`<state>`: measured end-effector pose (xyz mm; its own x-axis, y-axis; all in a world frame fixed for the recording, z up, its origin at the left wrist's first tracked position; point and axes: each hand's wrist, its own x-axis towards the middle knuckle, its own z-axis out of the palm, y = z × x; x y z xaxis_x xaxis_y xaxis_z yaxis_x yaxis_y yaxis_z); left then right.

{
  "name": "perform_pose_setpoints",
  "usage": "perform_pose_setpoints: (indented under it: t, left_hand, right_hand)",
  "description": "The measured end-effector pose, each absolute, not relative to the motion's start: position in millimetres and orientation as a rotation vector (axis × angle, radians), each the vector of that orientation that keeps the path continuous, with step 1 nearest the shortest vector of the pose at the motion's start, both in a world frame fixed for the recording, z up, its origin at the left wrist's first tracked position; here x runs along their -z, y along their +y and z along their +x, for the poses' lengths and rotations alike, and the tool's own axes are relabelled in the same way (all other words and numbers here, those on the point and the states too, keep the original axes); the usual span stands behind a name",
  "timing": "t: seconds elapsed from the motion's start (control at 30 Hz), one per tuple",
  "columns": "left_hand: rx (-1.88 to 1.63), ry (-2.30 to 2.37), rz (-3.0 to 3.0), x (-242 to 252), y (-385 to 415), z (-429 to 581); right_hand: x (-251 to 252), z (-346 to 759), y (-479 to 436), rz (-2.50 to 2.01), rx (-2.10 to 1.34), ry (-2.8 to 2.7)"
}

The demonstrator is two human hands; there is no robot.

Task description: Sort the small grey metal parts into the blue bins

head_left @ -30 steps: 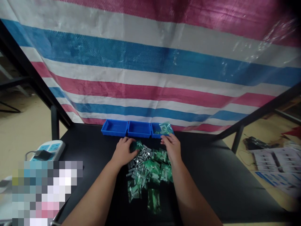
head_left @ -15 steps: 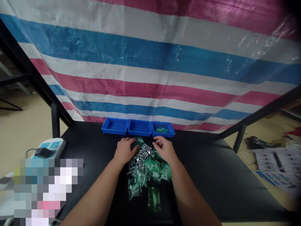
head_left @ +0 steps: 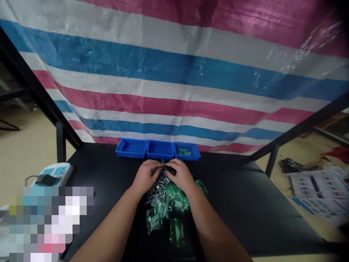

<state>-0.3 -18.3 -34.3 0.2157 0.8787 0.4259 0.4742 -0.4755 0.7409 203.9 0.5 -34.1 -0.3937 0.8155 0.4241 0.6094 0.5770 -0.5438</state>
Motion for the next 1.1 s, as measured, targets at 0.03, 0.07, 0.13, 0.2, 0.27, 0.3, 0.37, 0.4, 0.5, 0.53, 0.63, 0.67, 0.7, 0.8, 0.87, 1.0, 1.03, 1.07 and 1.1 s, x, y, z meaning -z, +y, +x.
perform_pose_setpoints:
  t: [0.03,0.07,0.13,0.2,0.27,0.3,0.37,0.4,0.5,0.53,0.63,0.67,0.7,0.8,0.87,1.0,1.03,1.07,1.1]
  left_hand:
    - [-1.191,1.189,2.017,32.8,-19.6,0.9]
    - [-1.192,1.136,1.994,31.7,-20.9,1.9]
    - [-1.191,1.052,1.95,30.1,-22.9,3.4]
    - [-1.2,0.993,1.918,29.1,-24.4,4.2]
    - [-1.212,0.95,1.891,27.8,-25.9,4.7]
    - [-1.211,0.93,1.878,26.9,-26.8,5.1]
    - [-1.19,0.885,1.859,24.4,-28.4,6.1]
    - [-1.177,0.868,1.859,23.0,-29.0,6.5]
    - [-1.188,0.92,1.913,19.7,-28.0,4.1]
    - [-1.206,0.991,1.941,19.7,-26.6,1.8]
    - [-1.161,1.338,2.03,24.2,-20.8,-8.6]
    - [-1.086,1.478,2.049,27.0,-19.1,-12.2]
    - [-0.986,1.612,2.061,30.0,-17.7,-15.3]
    - [-0.688,1.878,2.058,37.5,-16.5,-20.1]
    - [-0.582,1.918,2.057,39.4,-17.2,-19.6]
    - [-0.512,1.905,2.051,37.7,-17.8,-16.8]
    - [-0.509,1.908,2.043,37.2,-17.6,-16.8]
    - [-0.509,1.908,2.035,37.1,-17.2,-17.1]
    - [-0.515,1.906,2.026,37.4,-16.7,-17.8]
  right_hand:
    - [33.0,203.4,-0.4,-1.112,-0.41,-2.106]
    - [31.6,203.0,-1.7,-1.093,-0.427,-2.071]
    - [28.5,202.3,-4.8,-1.052,-0.469,-2.016]
    - [25.2,202.1,-8.0,-1.01,-0.524,-1.993]
    - [22.7,202.4,-10.4,-0.987,-0.576,-1.976]
    - [22.1,202.6,-11.0,-0.99,-0.592,-1.956]
    - [22.5,203.8,-10.8,-1.017,-0.605,-1.896]
    - [23.4,204.8,-10.0,-1.035,-0.6,-1.855]
    - [28.3,210.4,-4.4,-1.098,-0.563,-1.66]
    - [30.3,213.0,-1.4,-1.12,-0.562,-1.562]
    - [36.1,221.3,10.7,-1.158,-0.617,-1.228]
    - [38.0,223.7,15.2,-1.151,-0.653,-1.116]
    - [40.1,225.7,19.5,-1.137,-0.695,-1.015]
    - [46.8,230.1,28.5,-1.126,-0.803,-0.796]
    - [50.7,232.0,30.1,-1.171,-0.814,-0.772]
    - [51.5,235.6,25.6,-1.259,-0.73,-0.944]
    - [49.8,236.3,23.6,-1.277,-0.693,-1.014]
    - [47.5,236.8,21.4,-1.29,-0.652,-1.087]
    - [44.8,236.9,19.1,-1.298,-0.613,-1.16]
